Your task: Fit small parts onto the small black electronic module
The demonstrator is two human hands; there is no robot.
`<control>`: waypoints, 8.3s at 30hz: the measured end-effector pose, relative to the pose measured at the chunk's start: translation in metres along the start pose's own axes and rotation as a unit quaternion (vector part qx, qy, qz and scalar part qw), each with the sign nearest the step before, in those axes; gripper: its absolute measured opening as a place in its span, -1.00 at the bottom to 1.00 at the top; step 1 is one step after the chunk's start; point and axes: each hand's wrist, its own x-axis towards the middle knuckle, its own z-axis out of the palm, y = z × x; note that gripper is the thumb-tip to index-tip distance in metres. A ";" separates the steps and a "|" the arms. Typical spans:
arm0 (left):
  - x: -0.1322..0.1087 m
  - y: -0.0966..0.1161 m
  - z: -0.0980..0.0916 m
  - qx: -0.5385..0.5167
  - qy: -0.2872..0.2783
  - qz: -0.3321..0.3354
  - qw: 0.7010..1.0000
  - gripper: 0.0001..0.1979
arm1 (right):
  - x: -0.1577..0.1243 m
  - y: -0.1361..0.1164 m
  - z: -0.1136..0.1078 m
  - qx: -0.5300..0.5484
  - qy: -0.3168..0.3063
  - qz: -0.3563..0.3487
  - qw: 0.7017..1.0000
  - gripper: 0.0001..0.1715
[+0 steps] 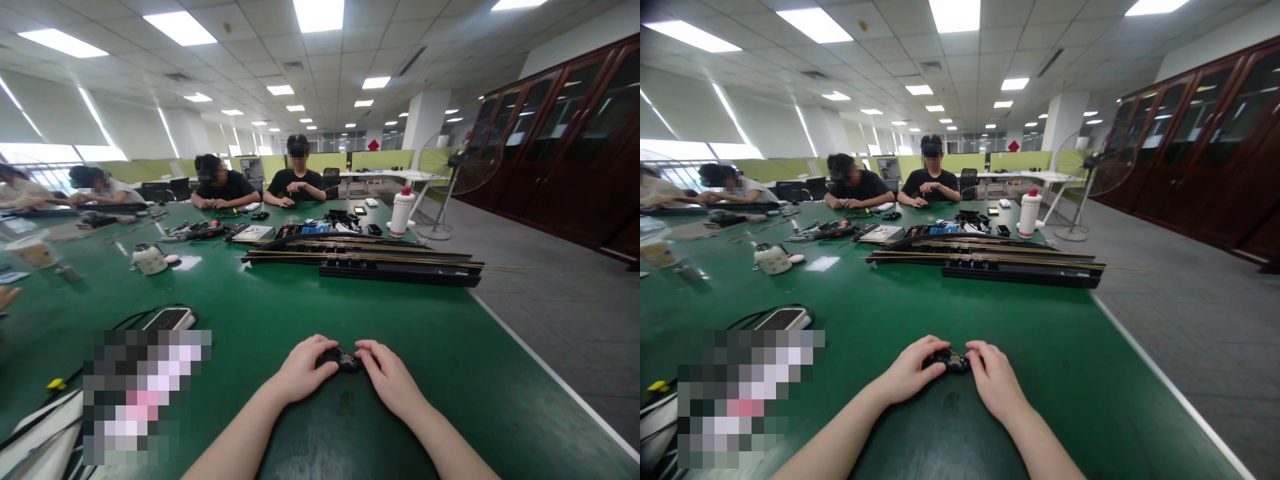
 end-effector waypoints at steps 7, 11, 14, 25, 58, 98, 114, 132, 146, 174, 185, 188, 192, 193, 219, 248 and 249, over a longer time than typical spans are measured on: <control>0.001 0.000 0.001 -0.001 0.004 -0.004 1.000 -0.66 | 0.000 0.001 -0.001 -0.010 -0.006 0.001 1.000 -0.69; 0.001 0.000 0.001 0.002 0.003 -0.002 1.000 -0.66 | 0.000 0.000 -0.001 -0.004 0.001 -0.004 1.000 -0.70; 0.001 0.001 0.001 0.002 0.003 -0.001 1.000 -0.66 | 0.000 0.000 0.000 -0.008 0.003 -0.006 1.000 -0.71; 0.001 0.000 0.001 -0.003 0.010 -0.002 1.000 -0.66 | 0.000 0.002 0.000 -0.014 -0.004 -0.007 1.000 -0.70; -0.001 0.000 0.001 -0.004 0.013 0.002 1.000 -0.63 | 0.002 0.006 0.001 -0.025 -0.009 -0.004 1.000 -0.68; -0.002 0.000 0.001 -0.005 0.014 0.016 1.000 -0.55 | -0.005 -0.011 0.001 -0.063 -0.054 -0.085 0.993 -0.82; -0.001 0.002 0.000 0.005 0.008 0.009 1.000 -0.59 | -0.002 -0.005 -0.001 0.017 -0.014 -0.022 1.000 -0.81; 0.000 0.003 -0.001 0.009 0.004 0.007 1.000 -0.60 | 0.002 0.000 0.000 0.109 0.027 -0.009 0.994 -0.83; -0.001 0.002 0.000 0.012 0.005 0.007 1.000 -0.59 | 0.004 0.002 -0.001 0.147 0.048 0.012 0.988 -0.73; -0.001 0.000 0.000 0.011 0.005 0.013 1.000 -0.59 | 0.006 0.003 -0.002 0.244 0.090 0.042 0.965 -0.55; -0.001 0.000 0.000 0.007 0.010 0.014 1.000 -0.60 | 0.006 0.005 -0.002 0.263 0.097 0.044 0.959 -0.56; -0.001 0.000 0.000 0.010 0.006 0.011 1.000 -0.59 | 0.006 0.004 -0.003 0.272 0.095 0.052 0.956 -0.55; -0.001 0.001 0.000 0.009 0.006 0.011 1.000 -0.59 | 0.006 0.002 -0.004 0.284 0.094 0.057 0.952 -0.55; -0.001 0.001 0.000 0.008 0.007 0.010 1.000 -0.59 | 0.006 0.001 -0.004 0.285 0.094 0.059 0.952 -0.54; -0.002 0.001 0.000 0.000 0.012 0.006 1.000 -0.60 | 0.006 -0.001 -0.004 0.280 0.096 0.060 0.953 -0.48; 0.000 -0.002 0.002 -0.008 0.013 0.019 1.000 -0.65 | -0.010 -0.017 0.006 -0.106 -0.044 -0.149 0.982 -0.77; 0.000 -0.002 0.002 -0.006 0.011 0.018 1.000 -0.65 | -0.011 -0.016 0.007 -0.107 -0.041 -0.150 0.982 -0.78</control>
